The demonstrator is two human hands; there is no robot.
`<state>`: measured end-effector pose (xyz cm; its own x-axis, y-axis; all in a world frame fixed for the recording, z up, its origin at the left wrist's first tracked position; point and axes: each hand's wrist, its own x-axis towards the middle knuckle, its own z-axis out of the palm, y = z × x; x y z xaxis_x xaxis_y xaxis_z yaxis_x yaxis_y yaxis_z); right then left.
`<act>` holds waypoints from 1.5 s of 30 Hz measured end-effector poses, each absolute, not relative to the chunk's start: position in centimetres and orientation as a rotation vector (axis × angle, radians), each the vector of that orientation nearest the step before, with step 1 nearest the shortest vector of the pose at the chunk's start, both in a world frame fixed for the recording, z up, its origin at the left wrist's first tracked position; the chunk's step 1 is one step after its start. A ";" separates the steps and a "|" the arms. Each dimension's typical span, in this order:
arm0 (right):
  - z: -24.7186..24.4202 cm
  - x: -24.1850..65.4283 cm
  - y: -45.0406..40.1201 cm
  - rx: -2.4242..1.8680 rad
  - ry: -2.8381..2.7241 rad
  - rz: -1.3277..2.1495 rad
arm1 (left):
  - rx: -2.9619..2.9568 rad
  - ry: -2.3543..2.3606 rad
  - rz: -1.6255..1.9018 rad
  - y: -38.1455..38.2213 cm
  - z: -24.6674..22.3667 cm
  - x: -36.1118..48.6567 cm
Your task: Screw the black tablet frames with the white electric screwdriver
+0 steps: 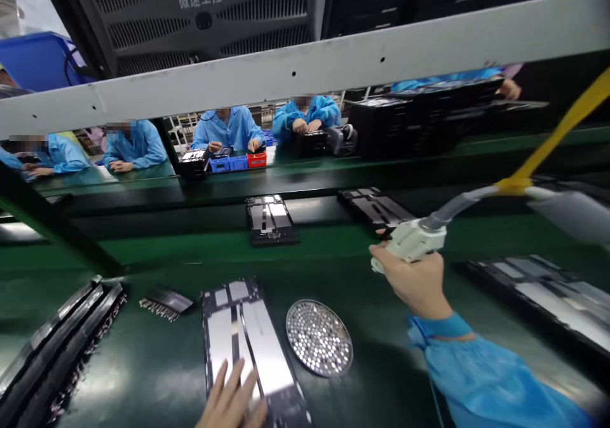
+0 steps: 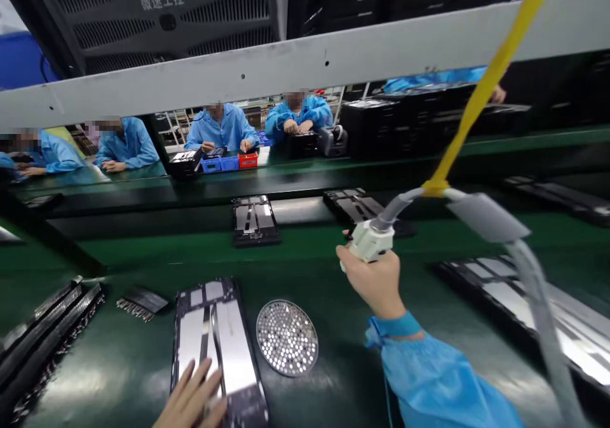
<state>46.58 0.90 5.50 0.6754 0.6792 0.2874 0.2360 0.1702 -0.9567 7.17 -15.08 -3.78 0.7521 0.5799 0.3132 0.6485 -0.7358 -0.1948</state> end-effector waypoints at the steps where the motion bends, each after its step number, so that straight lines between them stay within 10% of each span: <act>1: 5.6 46.7 0.8 -1.398 -0.828 0.361 | -2.669 -0.931 -0.333 -13.7 -2.8 7.4; 18: 5.7 48.6 1.2 -1.512 -0.829 0.324 | -2.302 -1.779 0.483 13.4 7.9 7.6; 45: 5.1 49.1 1.3 -1.490 -0.874 0.304 | -2.604 -1.559 0.221 18.1 5.7 15.3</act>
<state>49.14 1.32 5.09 0.6709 0.6708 0.3160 0.3303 0.1111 -0.9373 15.26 18.09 5.73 0.4660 0.8817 -0.0734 0.8674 -0.4716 -0.1588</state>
